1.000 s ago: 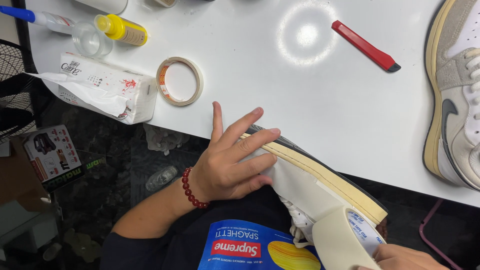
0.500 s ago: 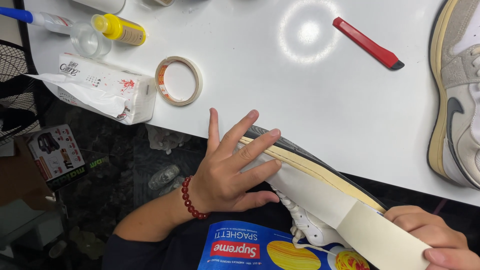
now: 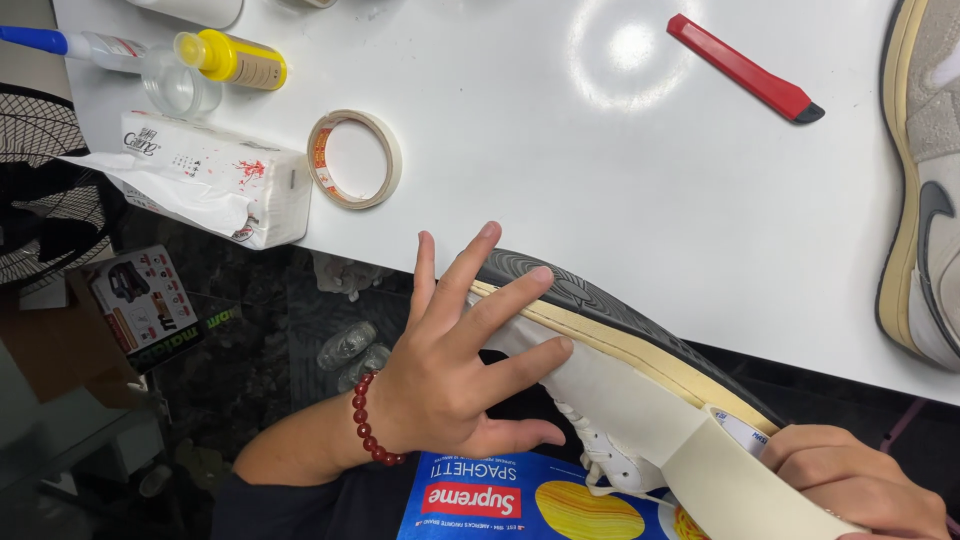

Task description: The person holds a sneaker and wraps wide masking tape around its midsole, pressing the tape along the sole edge. They use a utility knife to trim the tape, then continue taping around the sole of the shoe.

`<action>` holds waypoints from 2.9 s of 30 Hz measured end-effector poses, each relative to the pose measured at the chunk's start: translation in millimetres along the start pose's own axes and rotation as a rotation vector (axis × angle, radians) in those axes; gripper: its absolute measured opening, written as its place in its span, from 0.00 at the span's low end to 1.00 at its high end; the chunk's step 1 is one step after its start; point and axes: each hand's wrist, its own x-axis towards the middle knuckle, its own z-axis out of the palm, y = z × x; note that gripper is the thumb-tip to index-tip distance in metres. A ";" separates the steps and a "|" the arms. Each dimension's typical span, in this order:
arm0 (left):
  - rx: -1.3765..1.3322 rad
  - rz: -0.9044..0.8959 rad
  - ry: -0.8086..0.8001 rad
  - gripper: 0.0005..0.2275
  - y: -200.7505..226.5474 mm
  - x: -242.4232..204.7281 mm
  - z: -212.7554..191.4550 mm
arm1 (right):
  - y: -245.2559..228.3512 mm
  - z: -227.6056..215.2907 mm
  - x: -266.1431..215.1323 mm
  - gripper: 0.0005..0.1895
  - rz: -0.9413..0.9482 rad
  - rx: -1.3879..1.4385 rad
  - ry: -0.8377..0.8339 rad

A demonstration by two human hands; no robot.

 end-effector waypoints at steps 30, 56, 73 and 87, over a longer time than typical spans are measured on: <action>-0.073 -0.039 -0.106 0.29 14.7 10.1 -14.5 | 39.6 -7.7 -25.5 0.04 -0.169 0.055 0.044; 0.146 -0.103 -0.034 0.33 42.0 18.6 7.0 | -34.7 16.9 -12.1 0.14 0.022 -0.237 -0.146; 0.209 -0.144 -0.082 0.32 46.7 17.5 7.2 | -26.3 9.0 -22.7 0.27 -0.073 -0.310 -0.425; 0.204 -0.194 -0.181 0.39 58.3 16.8 12.9 | -16.2 29.2 -34.3 0.11 0.072 -0.385 -0.353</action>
